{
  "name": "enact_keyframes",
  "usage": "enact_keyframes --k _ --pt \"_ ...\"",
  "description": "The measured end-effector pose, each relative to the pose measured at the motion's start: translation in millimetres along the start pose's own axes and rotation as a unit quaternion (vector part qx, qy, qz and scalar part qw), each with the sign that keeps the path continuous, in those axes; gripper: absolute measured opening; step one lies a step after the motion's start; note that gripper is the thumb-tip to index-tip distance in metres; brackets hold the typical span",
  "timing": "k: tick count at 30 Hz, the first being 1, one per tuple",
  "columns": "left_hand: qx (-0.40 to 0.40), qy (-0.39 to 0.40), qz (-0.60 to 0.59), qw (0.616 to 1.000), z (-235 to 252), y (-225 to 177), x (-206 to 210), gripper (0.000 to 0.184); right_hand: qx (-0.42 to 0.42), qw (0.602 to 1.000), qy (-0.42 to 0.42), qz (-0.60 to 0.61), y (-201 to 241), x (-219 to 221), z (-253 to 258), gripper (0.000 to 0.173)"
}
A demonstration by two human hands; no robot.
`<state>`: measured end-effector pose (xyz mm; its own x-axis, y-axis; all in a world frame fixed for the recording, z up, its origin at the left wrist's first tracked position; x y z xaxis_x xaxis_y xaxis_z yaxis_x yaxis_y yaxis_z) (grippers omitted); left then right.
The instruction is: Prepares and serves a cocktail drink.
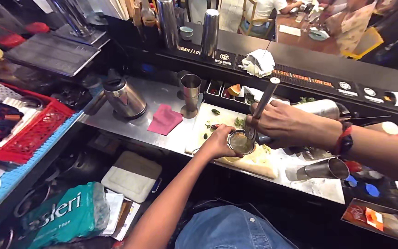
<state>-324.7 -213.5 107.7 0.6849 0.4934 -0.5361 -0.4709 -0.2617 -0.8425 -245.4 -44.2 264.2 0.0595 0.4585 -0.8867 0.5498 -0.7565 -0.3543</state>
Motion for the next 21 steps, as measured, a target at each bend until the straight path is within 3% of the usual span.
enact_keyframes --k 10,17,19,21 --pt "0.007 0.019 0.007 1.0 4 -15 -12 0.083 -0.044 0.999 -0.029 0.0 -1 -20 6 0.064" --pt "0.004 0.028 0.021 0.999 10 -26 -20 0.09 -0.027 0.999 -0.016 -0.039 -6 -52 -6 0.069" --pt "0.013 0.021 0.022 0.999 12 -28 -22 0.09 -0.031 0.998 -0.044 -0.034 -15 -57 -11 0.075" --pt "0.025 0.01 0.02 0.999 12 -28 -22 0.089 -0.078 0.986 -0.145 -0.005 -36 -41 -9 0.088"
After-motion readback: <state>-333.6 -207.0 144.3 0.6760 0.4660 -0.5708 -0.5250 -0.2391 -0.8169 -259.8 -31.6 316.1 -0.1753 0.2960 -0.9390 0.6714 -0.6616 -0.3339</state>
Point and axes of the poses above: each hand's wrist, its own z-axis towards the middle knuckle, its own x-axis out of the palm, y = z × x, the point moved 1 cm from there along z, towards the middle knuckle, and after that the axes turned 1 degree about -y, right-handed, at the moved point
